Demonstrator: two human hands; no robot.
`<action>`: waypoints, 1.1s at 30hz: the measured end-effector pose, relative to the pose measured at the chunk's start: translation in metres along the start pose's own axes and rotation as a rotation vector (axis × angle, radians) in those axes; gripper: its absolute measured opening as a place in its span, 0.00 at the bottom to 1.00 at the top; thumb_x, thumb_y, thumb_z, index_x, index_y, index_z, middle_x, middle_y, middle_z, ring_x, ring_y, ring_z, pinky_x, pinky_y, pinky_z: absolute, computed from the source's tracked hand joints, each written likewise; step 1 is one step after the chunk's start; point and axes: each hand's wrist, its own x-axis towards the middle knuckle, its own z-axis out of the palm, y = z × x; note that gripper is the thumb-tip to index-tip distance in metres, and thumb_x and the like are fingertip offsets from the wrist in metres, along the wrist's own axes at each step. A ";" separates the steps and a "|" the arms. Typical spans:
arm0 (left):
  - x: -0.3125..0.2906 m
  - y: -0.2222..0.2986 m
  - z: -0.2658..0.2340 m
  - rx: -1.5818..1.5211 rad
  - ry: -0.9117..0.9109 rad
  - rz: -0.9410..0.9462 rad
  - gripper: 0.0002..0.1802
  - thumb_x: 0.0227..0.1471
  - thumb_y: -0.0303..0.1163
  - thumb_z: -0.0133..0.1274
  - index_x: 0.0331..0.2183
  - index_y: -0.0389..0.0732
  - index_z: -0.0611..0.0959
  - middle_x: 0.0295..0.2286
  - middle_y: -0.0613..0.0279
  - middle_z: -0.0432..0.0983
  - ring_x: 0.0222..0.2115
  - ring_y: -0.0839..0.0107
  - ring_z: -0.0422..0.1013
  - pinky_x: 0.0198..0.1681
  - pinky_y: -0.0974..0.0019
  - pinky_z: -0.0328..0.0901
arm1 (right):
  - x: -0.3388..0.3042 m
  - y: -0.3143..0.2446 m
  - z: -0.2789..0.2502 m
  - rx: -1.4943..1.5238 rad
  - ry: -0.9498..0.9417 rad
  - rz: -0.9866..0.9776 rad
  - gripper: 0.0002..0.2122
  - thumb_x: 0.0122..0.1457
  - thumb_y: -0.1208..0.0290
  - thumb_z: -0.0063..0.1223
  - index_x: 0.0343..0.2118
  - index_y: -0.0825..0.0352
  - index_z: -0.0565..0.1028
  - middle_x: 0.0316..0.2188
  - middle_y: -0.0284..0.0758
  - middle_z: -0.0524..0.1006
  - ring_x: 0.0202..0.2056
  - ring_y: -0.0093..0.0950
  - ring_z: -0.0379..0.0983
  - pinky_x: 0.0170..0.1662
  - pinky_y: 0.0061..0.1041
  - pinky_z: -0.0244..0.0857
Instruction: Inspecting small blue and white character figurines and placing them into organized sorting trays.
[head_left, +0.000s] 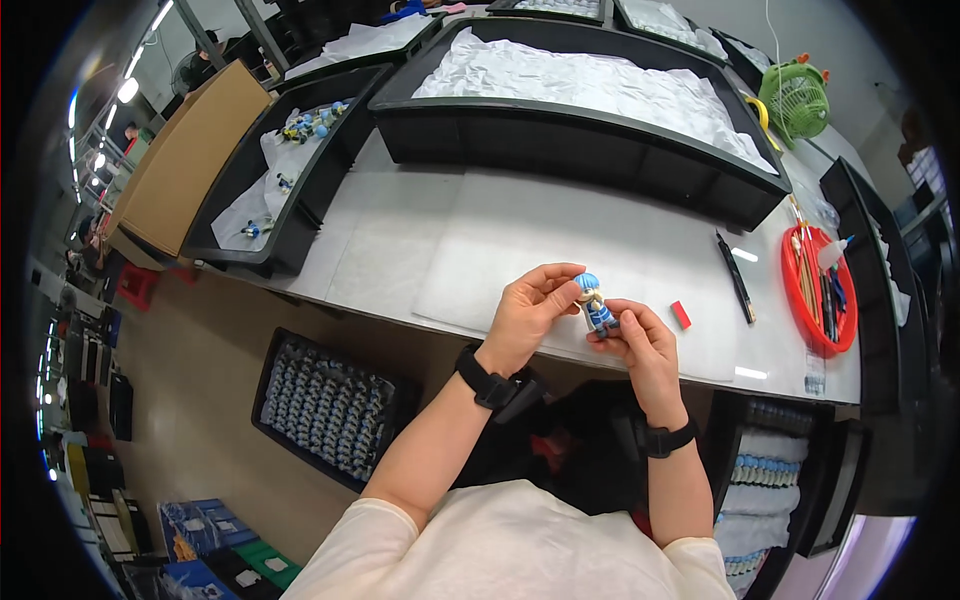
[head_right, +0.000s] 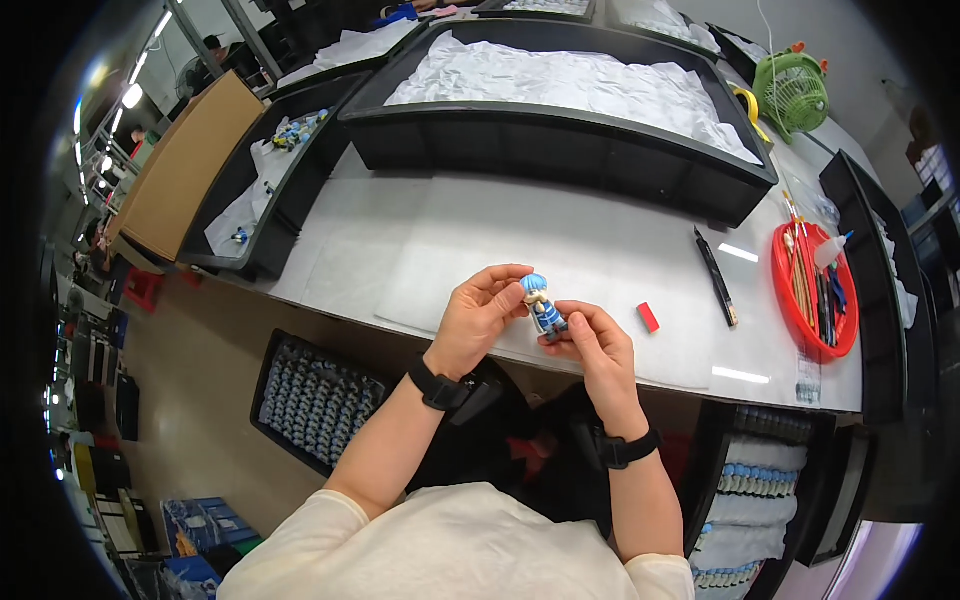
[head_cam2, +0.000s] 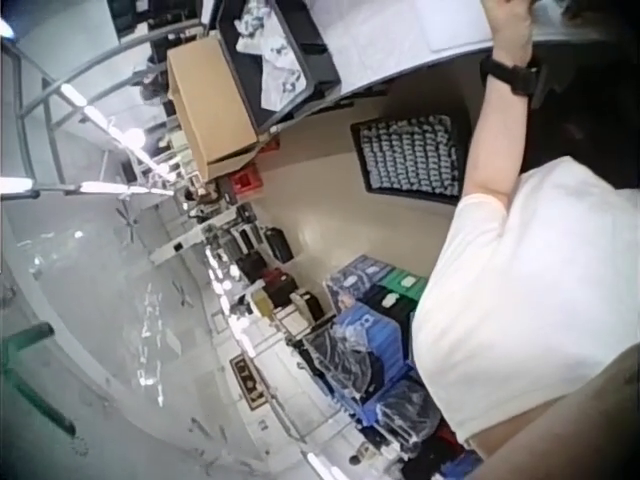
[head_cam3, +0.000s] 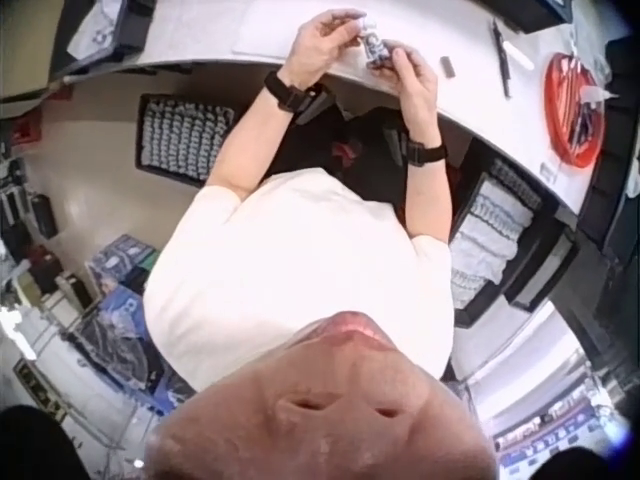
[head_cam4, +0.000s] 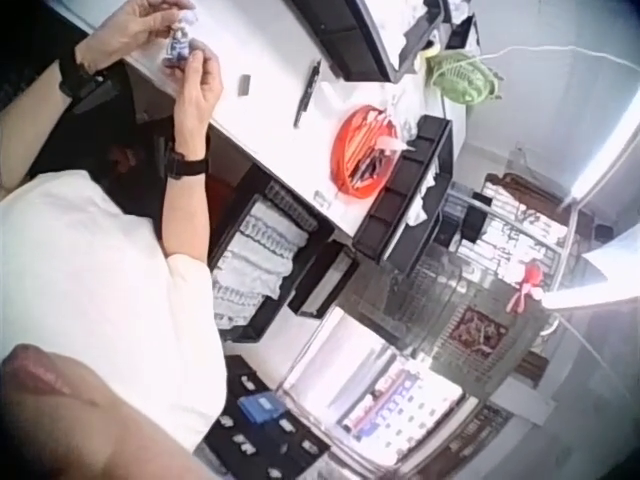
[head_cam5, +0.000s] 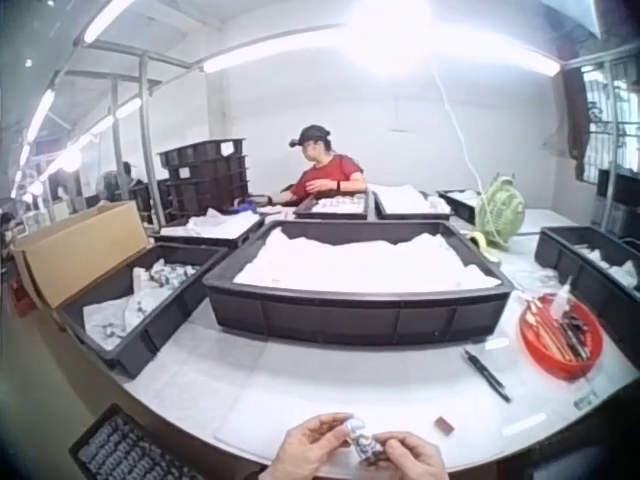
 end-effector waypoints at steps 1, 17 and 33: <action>-0.001 0.000 0.000 -0.006 0.004 0.003 0.12 0.52 0.26 0.46 0.41 0.36 0.73 0.34 0.62 0.73 0.35 0.77 0.68 0.39 0.73 0.64 | -0.001 0.001 0.000 -0.010 -0.002 -0.012 0.13 0.60 0.68 0.37 0.41 0.73 0.68 0.32 0.38 0.73 0.32 0.25 0.73 0.36 0.19 0.68; -0.007 0.004 0.006 0.051 0.038 0.027 0.15 0.51 0.28 0.48 0.42 0.35 0.74 0.34 0.62 0.74 0.33 0.78 0.69 0.38 0.75 0.65 | -0.005 0.013 0.002 -0.010 0.066 -0.234 0.20 0.49 0.83 0.52 0.46 0.70 0.63 0.42 0.38 0.67 0.40 0.27 0.68 0.41 0.22 0.66; -0.001 0.002 0.008 0.223 0.045 -0.061 0.14 0.53 0.31 0.45 0.40 0.33 0.74 0.32 0.60 0.74 0.33 0.76 0.70 0.37 0.74 0.66 | -0.006 0.011 -0.003 0.086 0.027 -0.290 0.27 0.42 0.85 0.57 0.48 0.69 0.63 0.42 0.38 0.67 0.41 0.23 0.66 0.41 0.18 0.66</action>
